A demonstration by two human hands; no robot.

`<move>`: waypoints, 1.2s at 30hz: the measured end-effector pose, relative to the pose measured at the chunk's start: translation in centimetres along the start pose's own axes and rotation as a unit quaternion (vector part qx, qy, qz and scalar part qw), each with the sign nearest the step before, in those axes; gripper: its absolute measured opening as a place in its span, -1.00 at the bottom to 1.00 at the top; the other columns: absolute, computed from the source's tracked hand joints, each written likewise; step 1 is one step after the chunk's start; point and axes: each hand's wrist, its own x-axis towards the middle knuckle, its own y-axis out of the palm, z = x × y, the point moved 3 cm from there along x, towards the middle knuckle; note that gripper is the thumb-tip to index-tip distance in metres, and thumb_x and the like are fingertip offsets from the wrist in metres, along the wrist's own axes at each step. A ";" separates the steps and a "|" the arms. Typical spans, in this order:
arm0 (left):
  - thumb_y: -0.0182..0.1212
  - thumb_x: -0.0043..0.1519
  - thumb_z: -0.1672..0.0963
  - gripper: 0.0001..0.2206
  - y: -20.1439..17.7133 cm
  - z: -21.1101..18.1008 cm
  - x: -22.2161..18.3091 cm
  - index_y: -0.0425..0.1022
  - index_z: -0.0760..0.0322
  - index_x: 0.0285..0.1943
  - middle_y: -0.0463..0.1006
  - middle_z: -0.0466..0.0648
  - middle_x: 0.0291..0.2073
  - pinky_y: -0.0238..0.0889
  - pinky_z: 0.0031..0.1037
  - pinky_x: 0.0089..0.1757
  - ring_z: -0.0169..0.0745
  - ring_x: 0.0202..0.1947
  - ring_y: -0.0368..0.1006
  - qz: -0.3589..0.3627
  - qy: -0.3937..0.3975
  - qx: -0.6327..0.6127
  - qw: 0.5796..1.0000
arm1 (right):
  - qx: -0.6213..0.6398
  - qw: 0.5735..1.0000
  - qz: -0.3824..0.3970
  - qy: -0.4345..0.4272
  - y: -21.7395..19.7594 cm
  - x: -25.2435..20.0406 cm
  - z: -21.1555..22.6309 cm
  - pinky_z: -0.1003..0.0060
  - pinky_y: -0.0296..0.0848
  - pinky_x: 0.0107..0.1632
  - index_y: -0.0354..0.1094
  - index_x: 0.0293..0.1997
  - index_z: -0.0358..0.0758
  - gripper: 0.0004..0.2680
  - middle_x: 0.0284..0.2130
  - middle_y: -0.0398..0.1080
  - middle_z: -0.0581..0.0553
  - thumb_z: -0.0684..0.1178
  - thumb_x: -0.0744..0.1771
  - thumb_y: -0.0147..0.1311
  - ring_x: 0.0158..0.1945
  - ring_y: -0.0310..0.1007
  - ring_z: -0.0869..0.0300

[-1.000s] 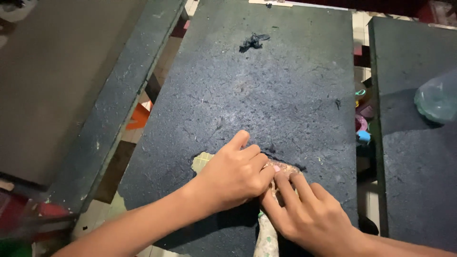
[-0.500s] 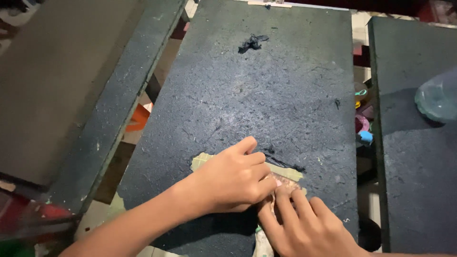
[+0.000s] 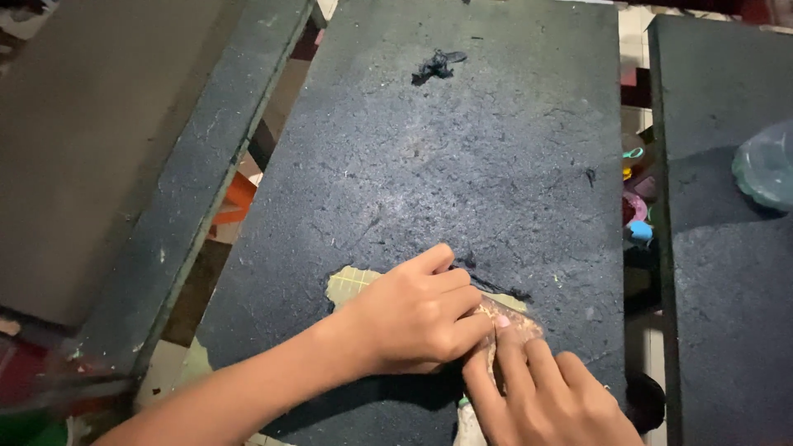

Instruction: Scraping dried ink residue from a production surface using a putty knife

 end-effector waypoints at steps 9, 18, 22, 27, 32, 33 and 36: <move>-0.02 0.39 0.24 -0.71 -0.1 -0.2 0.5 0.21 0.22 -0.46 0.20 -0.04 -0.55 -0.02 -0.24 -0.32 -0.05 -0.50 0.14 -0.025 -0.046 -0.004 0.999 | 0.013 1.000 0.021 0.018 -0.3 0.3 -1.4 0.38 0.00 -0.56 0.37 -0.37 -0.11 -0.87 -0.46 0.45 -0.08 -0.18 0.37 -0.01 -0.59 0.22 0.28; 0.03 0.32 0.26 -0.73 0.1 -0.6 0.6 0.26 0.19 -0.48 0.25 -0.04 -0.57 0.04 -0.20 -0.31 -0.03 -0.51 0.17 -0.026 -0.071 0.050 0.996 | 0.004 1.000 0.022 0.006 0.4 -0.4 -1.6 0.43 0.00 -0.58 0.36 -0.37 -0.06 -0.87 -0.46 0.44 -0.01 -0.21 0.37 0.02 -0.61 0.18 0.30; 0.04 0.39 0.28 -0.68 -1.1 -0.8 1.0 0.27 0.23 -0.49 0.25 -0.03 -0.58 0.10 -0.21 -0.29 -0.07 -0.51 0.14 -0.059 -0.017 0.053 0.997 | 0.013 0.998 0.065 0.016 -0.1 -0.4 -1.0 0.37 0.18 -0.56 0.40 -0.29 -0.10 -0.90 -0.45 0.44 -0.05 -0.13 0.40 -0.01 -0.58 0.28 0.25; 0.02 0.37 0.30 -0.66 -0.2 -0.9 0.7 0.17 0.22 -0.51 0.15 -0.06 -0.58 0.01 -0.26 -0.33 -0.11 -0.52 0.05 -0.038 -0.015 0.010 0.999 | 0.023 0.998 0.045 0.037 -1.1 0.1 -0.6 0.36 -0.11 -0.57 0.05 -0.61 0.07 -0.63 -0.72 -0.02 0.13 -0.27 0.38 0.09 -0.67 -0.09 0.33; 0.03 0.39 0.28 -0.66 0.3 -1.0 0.8 0.20 0.20 -0.50 0.23 -0.05 -0.56 0.03 -0.25 -0.30 -0.10 -0.52 0.11 -0.033 -0.044 0.011 0.998 | 0.009 0.999 0.035 0.034 -0.4 -0.3 -0.7 0.36 -0.09 -0.57 0.24 -0.53 -0.03 -0.76 -0.70 0.09 0.10 -0.23 0.38 0.00 -0.68 -0.03 0.31; 0.04 0.39 0.28 -0.66 0.5 -1.0 0.8 0.20 0.20 -0.50 0.23 -0.06 -0.56 0.03 -0.24 -0.30 -0.10 -0.53 0.12 -0.034 -0.051 0.010 0.998 | 0.004 0.999 0.035 0.033 -0.3 -0.4 -0.7 0.35 -0.10 -0.56 0.27 -0.49 -0.06 -0.78 -0.69 0.10 0.10 -0.24 0.38 -0.01 -0.67 -0.05 0.30; 0.04 0.37 0.28 -0.69 0.5 -1.1 1.0 0.23 0.20 -0.48 0.21 -0.06 -0.57 0.04 -0.24 -0.30 -0.08 -0.51 0.13 -0.041 -0.066 0.038 0.996 | -0.003 0.999 0.032 0.009 -0.1 -0.8 -0.9 0.38 -0.06 -0.56 0.31 -0.41 -0.14 -0.85 -0.60 0.30 -0.04 -0.24 0.36 -0.05 -0.63 0.08 0.30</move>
